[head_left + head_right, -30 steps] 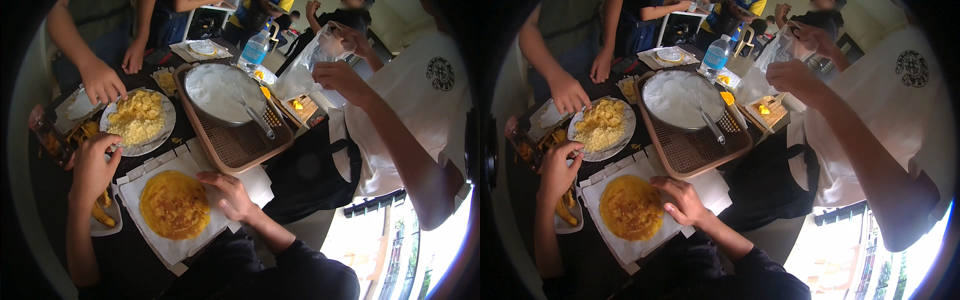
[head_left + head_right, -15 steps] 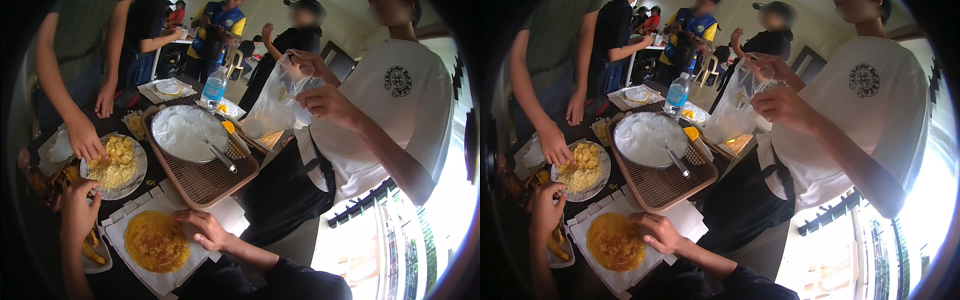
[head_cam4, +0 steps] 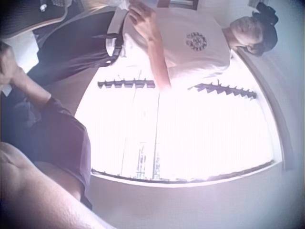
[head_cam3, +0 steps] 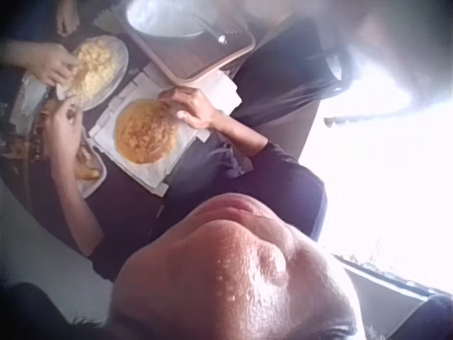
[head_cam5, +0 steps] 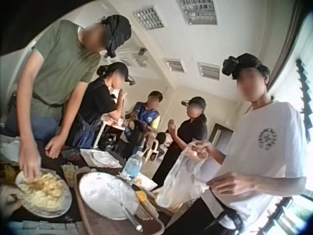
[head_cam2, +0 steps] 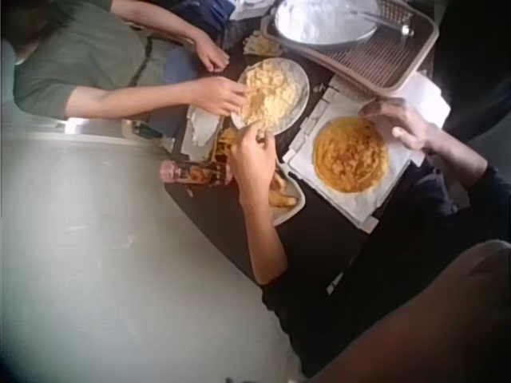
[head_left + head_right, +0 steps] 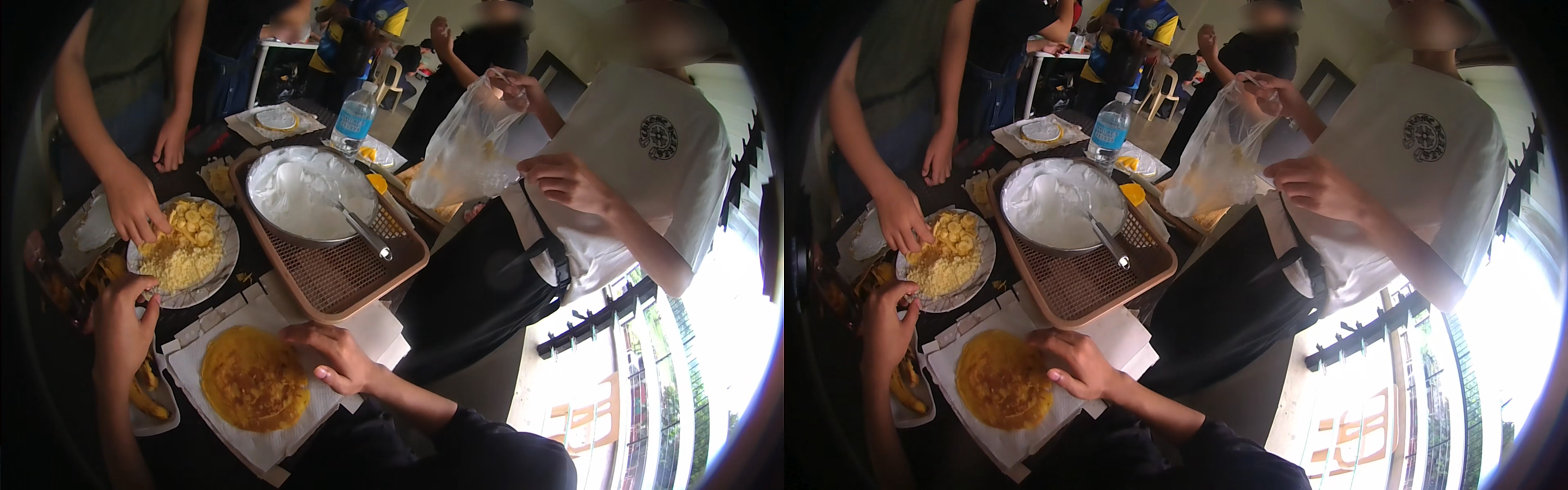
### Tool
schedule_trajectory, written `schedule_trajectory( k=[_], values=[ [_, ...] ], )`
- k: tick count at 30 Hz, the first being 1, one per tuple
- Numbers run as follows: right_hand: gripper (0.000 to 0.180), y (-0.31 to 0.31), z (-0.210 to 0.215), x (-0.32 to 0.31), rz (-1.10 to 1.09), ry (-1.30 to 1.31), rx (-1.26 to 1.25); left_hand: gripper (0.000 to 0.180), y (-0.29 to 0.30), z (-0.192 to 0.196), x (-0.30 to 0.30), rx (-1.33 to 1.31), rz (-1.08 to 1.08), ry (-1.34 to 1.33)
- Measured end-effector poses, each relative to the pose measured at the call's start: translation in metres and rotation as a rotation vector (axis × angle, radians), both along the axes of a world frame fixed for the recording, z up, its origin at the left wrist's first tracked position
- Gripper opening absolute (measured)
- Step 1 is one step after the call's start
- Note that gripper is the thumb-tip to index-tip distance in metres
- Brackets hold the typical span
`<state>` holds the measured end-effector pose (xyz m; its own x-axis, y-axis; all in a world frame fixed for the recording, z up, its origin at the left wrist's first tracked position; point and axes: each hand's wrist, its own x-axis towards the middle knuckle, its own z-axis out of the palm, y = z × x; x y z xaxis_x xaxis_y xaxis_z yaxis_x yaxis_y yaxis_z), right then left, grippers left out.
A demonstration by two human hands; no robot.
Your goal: The person places shredded yellow topping onto a flat round food item and then spreads a white creamy substance over it using a spatula. The person works at a table with other people in the background.
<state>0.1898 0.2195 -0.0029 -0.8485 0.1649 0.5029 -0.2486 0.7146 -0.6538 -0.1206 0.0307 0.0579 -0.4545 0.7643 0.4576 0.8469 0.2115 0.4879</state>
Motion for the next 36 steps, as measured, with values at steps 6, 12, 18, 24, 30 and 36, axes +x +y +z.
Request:
schedule_trajectory(
  k=[6, 12, 18, 24, 30, 36],
  values=[
    [0.065, 0.002, -0.002, -0.001, 0.007, -0.003, -0.01, 0.02, 0.002, -0.003, 0.0, 0.015, -0.023, -0.033],
    [0.063, 0.001, -0.002, -0.003, 0.006, -0.003, -0.027, 0.019, 0.002, -0.009, -0.003, 0.0, -0.028, -0.05],
    [0.063, 0.001, -0.001, -0.004, -0.028, -0.005, 0.006, 0.016, 0.001, -0.01, -0.007, 0.02, -0.022, -0.023],
    [0.063, 0.001, -0.002, -0.004, -0.03, -0.027, 0.001, 0.015, 0.003, -0.008, -0.004, 0.049, -0.032, 0.032],
    [0.061, 0.001, -0.002, -0.003, -0.037, -0.029, 0.015, 0.014, 0.004, -0.013, -0.006, 0.033, -0.032, -0.037],
    [0.065, 0.001, -0.002, -0.002, -0.042, -0.056, 0.008, 0.013, 0.005, -0.014, -0.007, 0.044, -0.045, -0.023]
  ],
)
